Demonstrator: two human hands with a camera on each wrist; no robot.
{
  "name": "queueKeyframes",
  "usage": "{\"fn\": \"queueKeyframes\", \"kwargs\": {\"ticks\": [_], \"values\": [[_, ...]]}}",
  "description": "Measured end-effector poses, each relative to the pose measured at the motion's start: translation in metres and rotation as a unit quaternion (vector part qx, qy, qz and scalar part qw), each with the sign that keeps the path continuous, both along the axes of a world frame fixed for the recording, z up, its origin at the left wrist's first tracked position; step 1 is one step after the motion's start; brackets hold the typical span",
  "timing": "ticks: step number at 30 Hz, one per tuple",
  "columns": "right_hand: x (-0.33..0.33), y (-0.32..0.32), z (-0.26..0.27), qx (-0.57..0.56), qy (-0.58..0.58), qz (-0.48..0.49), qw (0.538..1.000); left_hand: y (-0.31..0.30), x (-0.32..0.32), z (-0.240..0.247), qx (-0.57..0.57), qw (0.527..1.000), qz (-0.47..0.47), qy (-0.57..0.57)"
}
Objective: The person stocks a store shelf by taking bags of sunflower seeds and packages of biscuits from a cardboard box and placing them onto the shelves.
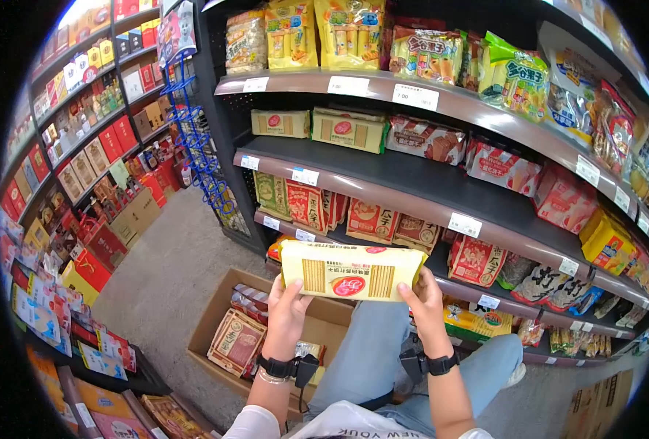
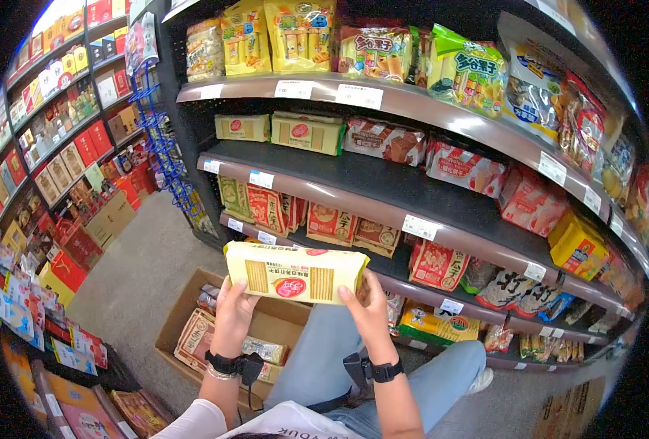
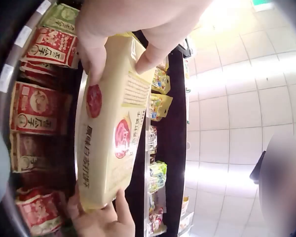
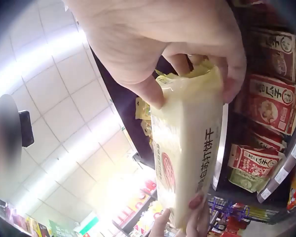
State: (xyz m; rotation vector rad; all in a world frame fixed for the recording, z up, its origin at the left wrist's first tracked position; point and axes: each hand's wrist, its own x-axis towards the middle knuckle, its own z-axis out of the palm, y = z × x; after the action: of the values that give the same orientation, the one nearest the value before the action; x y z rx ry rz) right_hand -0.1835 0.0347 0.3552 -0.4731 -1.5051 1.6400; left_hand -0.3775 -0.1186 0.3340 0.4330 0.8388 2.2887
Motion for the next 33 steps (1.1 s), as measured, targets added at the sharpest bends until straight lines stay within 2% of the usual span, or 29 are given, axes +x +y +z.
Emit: {"fn": "queueKeyframes", "kwargs": {"ticks": [4,13,19,28,33], "values": [[-0.007,-0.004,-0.004,0.048,-0.007,-0.036,0.998,0.005,-0.006,0.003,0.019,1.000,-0.001,-0.017],[0.002,-0.003,-0.007,0.065,-0.047,-0.054,0.995,0.012,-0.009,-0.010,0.011,0.999,-0.011,-0.035],[0.011,0.005,-0.012,0.030,-0.041,-0.080,0.996,0.024,-0.004,-0.012,-0.002,0.999,-0.027,-0.040],[-0.013,0.026,0.021,0.025,-0.014,-0.041,0.999,0.053,-0.029,0.008,0.005,1.000,0.019,-0.002],[-0.049,0.050,0.044,0.098,-0.034,-0.066,0.992,0.079,-0.061,0.033,-0.002,0.998,0.055,0.044]]}}
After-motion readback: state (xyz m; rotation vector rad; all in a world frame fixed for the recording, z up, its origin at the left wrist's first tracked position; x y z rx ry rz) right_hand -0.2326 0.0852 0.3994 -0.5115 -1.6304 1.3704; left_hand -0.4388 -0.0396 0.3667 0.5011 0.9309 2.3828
